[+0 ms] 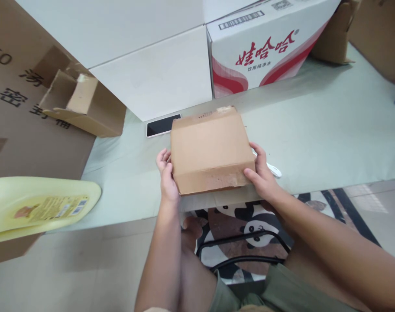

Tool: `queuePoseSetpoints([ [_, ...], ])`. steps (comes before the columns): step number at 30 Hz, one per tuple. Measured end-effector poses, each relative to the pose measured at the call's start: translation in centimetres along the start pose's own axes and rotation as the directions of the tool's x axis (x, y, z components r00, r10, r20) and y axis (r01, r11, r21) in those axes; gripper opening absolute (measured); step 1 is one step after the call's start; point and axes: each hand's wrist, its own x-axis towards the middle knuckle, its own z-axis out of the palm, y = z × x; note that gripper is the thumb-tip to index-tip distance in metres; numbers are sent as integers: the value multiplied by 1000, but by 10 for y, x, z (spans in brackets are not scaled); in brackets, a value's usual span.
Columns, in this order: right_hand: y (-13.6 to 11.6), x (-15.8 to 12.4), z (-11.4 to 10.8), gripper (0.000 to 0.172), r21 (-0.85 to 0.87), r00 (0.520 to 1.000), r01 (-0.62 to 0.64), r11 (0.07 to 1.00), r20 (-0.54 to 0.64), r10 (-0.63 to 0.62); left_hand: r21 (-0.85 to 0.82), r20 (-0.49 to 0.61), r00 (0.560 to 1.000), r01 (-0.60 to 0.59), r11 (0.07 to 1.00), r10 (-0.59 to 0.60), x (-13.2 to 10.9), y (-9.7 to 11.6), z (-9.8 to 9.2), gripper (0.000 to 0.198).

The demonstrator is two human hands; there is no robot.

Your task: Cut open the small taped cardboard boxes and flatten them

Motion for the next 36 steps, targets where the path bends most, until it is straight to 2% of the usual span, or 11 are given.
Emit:
queuePoseSetpoints([
  [4, 0, 0, 0, 79, -24, 1000, -3, 1000, -6, 3, 68, 12, 989, -145, 987, 144, -1, 1, -1, 32],
  [6, 0, 0, 0, 79, -29, 1000, -5, 1000, -4, 4, 138, 48, 985, -172, 976, 166, -2, 2, -1, 34],
  [12, 0, 0, 0, 80, -8, 1000, -6, 1000, -12, 6, 30, -8, 996, -91, 995, 91, -2, 2, 4, 45],
  [18, -1, 0, 0, 80, -10, 1000, -10, 1000, -11, 10, 21, -20, 996, -81, 996, 82, -3, 2, 4, 47],
  [26, -2, 0, 0, 80, -19, 1000, -25, 1000, -7, 25, 42, 22, 993, -115, 992, 115, -3, 4, 5, 45],
  [36, -4, 1, 1, 82, 9, 999, -29, 1000, -12, 29, 69, 43, 995, -92, 993, 89, -2, 5, 5, 46],
])
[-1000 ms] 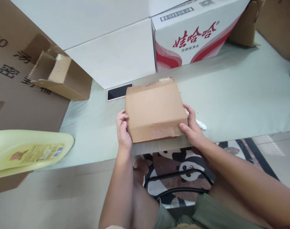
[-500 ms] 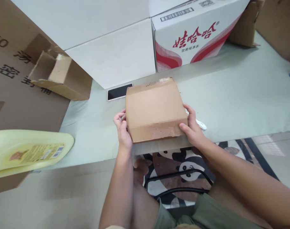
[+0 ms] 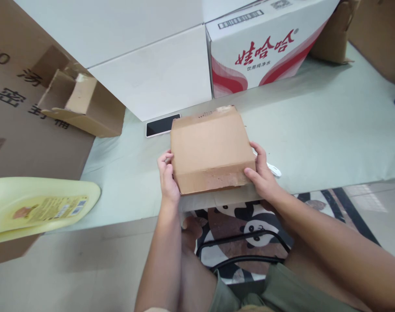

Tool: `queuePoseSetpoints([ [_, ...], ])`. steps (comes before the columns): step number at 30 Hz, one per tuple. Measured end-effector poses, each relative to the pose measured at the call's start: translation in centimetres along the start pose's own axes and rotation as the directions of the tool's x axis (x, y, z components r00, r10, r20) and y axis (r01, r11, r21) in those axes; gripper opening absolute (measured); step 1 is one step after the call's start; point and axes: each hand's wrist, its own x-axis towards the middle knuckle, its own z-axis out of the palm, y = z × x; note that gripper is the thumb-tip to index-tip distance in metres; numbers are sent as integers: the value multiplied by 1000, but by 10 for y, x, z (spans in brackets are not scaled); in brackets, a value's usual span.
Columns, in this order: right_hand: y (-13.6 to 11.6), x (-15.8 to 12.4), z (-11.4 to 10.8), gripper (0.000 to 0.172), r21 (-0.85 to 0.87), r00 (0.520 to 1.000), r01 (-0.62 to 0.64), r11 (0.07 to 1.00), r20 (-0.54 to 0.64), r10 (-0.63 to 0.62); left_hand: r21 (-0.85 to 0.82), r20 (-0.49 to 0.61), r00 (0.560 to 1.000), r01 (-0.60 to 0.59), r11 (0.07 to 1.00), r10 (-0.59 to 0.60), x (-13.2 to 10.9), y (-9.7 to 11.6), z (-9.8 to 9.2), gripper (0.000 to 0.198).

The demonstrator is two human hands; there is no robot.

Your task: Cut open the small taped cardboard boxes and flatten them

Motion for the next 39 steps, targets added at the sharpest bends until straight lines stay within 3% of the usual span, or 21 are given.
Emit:
queuePoseSetpoints([
  [24, -2, -1, -1, 81, -12, 1000, 12, 1000, 2, -12, 47, 21, 1000, 7, 999, -8, -2, -4, -4, 45],
  [33, -1, 0, 0, 81, -39, 999, 24, 999, -23, -25, 160, 86, 996, -49, 986, 35, 0, -7, -10, 44],
  [39, -2, -1, 0, 81, -31, 1000, 15, 999, -14, -15, 125, 75, 997, -20, 992, 10, 0, -8, -10, 46],
])
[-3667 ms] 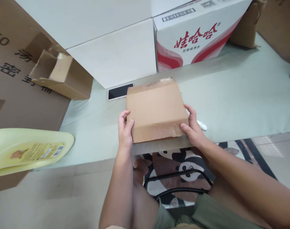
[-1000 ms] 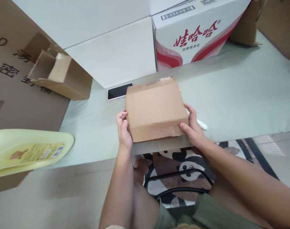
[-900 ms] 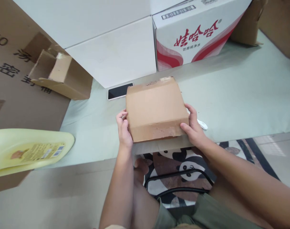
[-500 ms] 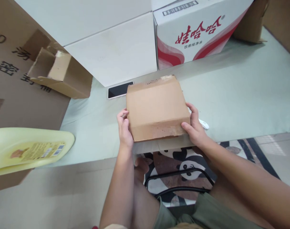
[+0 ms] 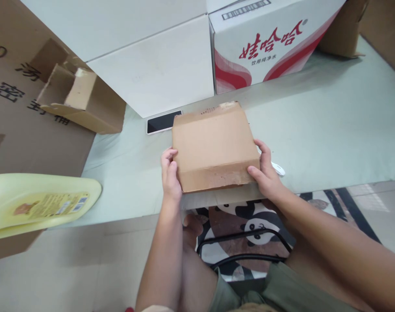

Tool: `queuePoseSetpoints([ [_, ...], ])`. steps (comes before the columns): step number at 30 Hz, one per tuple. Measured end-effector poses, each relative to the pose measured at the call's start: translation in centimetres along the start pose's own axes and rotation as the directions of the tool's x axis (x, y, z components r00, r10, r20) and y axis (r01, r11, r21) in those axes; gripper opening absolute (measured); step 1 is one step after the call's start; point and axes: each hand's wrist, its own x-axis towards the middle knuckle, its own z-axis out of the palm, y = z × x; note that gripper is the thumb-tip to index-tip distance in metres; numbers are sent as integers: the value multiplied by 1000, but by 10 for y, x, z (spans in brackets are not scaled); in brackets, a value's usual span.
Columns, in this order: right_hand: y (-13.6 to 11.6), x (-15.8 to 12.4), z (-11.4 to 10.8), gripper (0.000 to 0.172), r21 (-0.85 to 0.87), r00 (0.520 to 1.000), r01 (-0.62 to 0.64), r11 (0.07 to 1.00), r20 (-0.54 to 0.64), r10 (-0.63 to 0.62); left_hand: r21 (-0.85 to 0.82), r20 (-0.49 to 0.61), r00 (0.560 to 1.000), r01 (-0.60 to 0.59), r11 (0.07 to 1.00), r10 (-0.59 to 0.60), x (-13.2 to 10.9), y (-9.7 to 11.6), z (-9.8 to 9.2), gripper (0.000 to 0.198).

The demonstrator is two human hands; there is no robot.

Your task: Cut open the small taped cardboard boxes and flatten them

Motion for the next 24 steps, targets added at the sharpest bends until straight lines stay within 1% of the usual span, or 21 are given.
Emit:
queuePoseSetpoints([
  [3, 0, 0, 0, 82, -8, 1000, -4, 1000, -19, 3, 11, 0, 1000, 1, 1000, -1, 0, 0, 0, 46],
  [7, 2, 0, 0, 83, -21, 1000, 4, 1000, -14, -4, 20, 5, 1000, 3, 1000, -3, 0, 1, -1, 45],
  [11, 3, 0, -1, 82, -45, 1000, 14, 999, -11, -15, 4, 28, 999, 44, 999, -44, 0, 3, -2, 44],
  [14, 2, 0, -2, 82, -48, 1000, 11, 999, -1, -11, -17, 26, 998, 65, 998, -65, 0, 3, -1, 44],
  [24, 0, 0, -1, 81, -51, 1000, 3, 999, -14, -4, -12, 20, 998, 65, 998, -65, -1, 2, 0, 44],
])
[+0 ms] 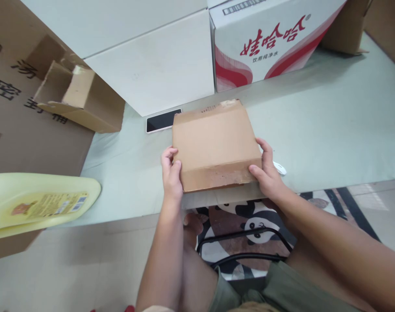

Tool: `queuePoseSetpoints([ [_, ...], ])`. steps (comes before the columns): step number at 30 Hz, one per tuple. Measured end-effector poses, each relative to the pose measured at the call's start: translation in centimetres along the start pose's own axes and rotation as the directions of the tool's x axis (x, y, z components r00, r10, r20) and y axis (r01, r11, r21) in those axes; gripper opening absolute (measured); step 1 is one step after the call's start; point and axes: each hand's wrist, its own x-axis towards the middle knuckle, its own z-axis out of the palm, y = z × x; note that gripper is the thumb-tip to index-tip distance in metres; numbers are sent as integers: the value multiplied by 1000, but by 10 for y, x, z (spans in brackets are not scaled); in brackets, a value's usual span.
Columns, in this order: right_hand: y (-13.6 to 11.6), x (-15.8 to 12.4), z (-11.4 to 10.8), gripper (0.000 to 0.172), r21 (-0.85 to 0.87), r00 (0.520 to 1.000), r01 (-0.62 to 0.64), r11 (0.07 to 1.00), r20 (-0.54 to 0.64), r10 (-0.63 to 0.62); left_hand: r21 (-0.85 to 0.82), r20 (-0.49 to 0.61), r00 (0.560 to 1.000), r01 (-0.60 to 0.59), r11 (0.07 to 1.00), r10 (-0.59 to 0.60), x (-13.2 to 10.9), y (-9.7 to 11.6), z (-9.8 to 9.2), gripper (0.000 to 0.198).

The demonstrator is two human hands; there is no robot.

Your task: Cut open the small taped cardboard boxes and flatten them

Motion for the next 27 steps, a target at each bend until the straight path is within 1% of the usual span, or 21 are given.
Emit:
queuePoseSetpoints([
  [8, 2, 0, 1, 83, -10, 999, 31, 999, -24, -31, -23, -5, 1000, 11, 1000, -11, 0, 2, 1, 46],
  [16, 6, 0, 1, 78, -10, 998, 60, 998, -35, -61, -40, -17, 1000, 16, 999, -17, -1, 3, 3, 44],
  [27, 6, -3, 1, 84, -8, 998, 40, 999, -48, -40, -22, -13, 1000, -8, 1000, 7, -2, 5, 4, 42],
])
